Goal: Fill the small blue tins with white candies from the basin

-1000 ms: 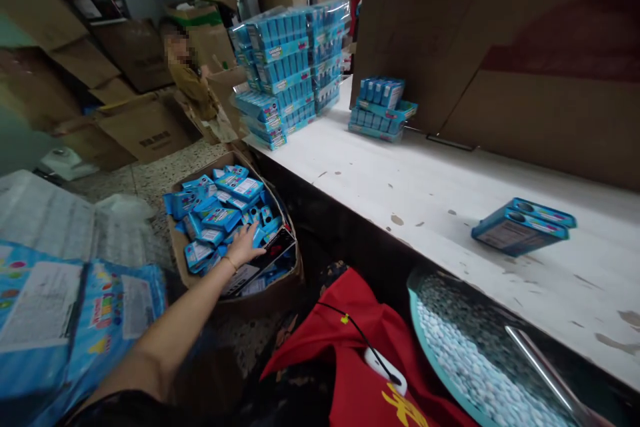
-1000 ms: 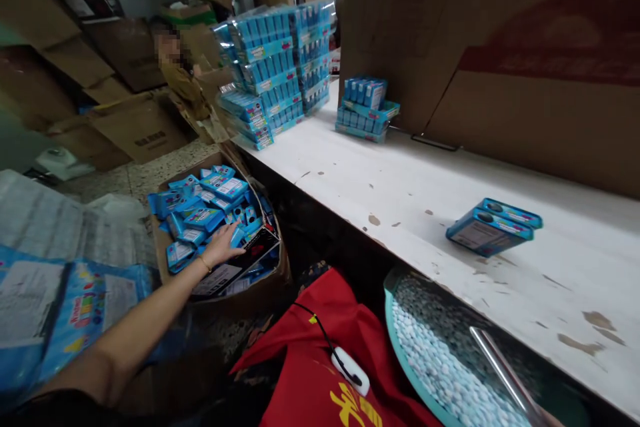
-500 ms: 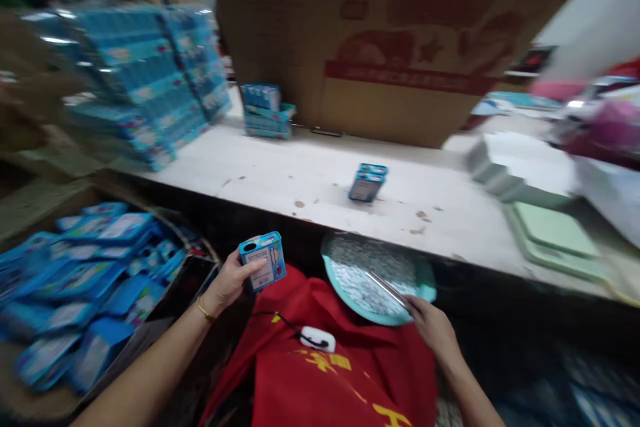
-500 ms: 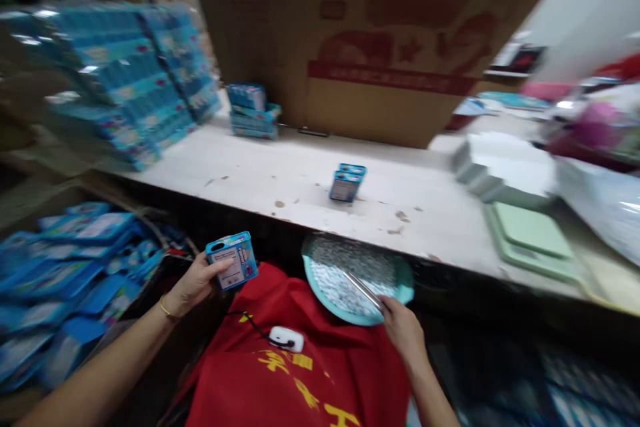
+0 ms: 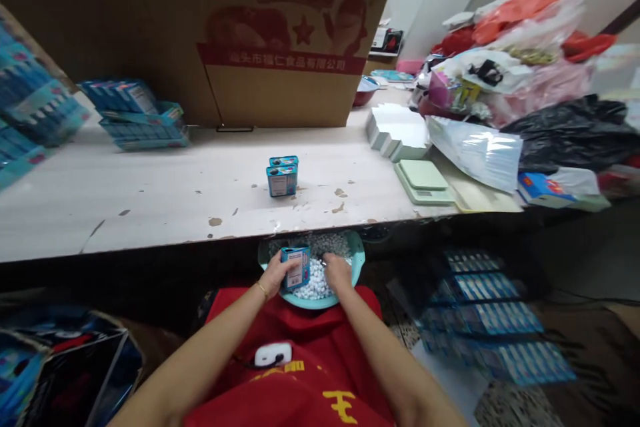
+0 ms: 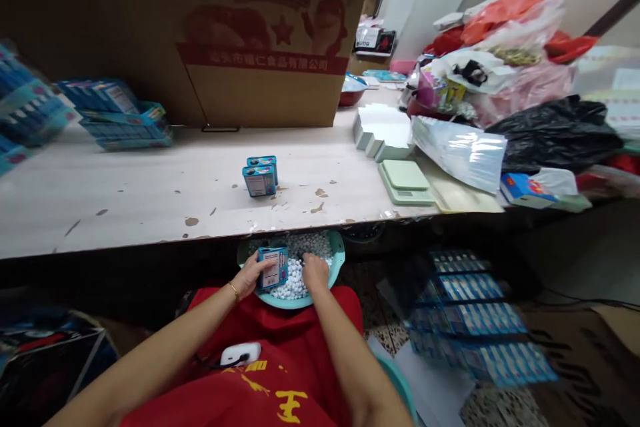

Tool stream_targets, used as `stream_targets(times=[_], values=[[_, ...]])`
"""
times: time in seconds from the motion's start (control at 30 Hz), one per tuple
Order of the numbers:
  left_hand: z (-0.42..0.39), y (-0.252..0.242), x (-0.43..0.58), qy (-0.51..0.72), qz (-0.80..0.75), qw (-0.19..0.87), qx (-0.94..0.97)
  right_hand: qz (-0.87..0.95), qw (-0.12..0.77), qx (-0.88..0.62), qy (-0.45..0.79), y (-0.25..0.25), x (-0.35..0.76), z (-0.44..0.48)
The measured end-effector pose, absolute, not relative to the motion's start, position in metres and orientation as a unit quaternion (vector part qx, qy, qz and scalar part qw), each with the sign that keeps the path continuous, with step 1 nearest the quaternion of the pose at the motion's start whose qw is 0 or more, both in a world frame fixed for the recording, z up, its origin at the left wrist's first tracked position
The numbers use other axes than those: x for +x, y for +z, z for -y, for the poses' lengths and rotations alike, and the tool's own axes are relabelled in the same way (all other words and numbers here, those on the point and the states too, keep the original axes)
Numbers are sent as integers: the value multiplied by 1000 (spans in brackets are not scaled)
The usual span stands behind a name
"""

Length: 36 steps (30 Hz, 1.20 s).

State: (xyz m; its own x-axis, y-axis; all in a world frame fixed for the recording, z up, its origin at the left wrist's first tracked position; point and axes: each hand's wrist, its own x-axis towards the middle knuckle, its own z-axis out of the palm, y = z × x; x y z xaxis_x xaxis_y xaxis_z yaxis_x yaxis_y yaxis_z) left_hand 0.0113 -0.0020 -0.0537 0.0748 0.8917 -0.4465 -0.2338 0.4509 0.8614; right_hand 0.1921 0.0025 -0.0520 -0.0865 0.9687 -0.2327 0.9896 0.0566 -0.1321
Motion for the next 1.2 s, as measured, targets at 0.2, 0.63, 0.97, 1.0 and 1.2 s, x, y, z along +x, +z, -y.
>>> stream_targets(times=[0.2, 0.63, 0.97, 1.0, 1.2], values=[[1, -45, 20, 416, -503, 685, 324, -670, -37, 707, -223, -75, 190, -15], [7, -18, -28, 396, -527, 484, 575, -705, -131, 633, -293, -11, 253, -17], [-6, -14, -3, 282, -567, 384, 672, -793, -5, 564, -232, 62, 227, -34], [-6, -14, -2, 284, -567, 382, 672, -801, 18, 562, -205, 70, 223, -34], [-6, -16, 5, 347, -559, 401, 637, -821, 129, 547, -96, 108, 197, -32]])
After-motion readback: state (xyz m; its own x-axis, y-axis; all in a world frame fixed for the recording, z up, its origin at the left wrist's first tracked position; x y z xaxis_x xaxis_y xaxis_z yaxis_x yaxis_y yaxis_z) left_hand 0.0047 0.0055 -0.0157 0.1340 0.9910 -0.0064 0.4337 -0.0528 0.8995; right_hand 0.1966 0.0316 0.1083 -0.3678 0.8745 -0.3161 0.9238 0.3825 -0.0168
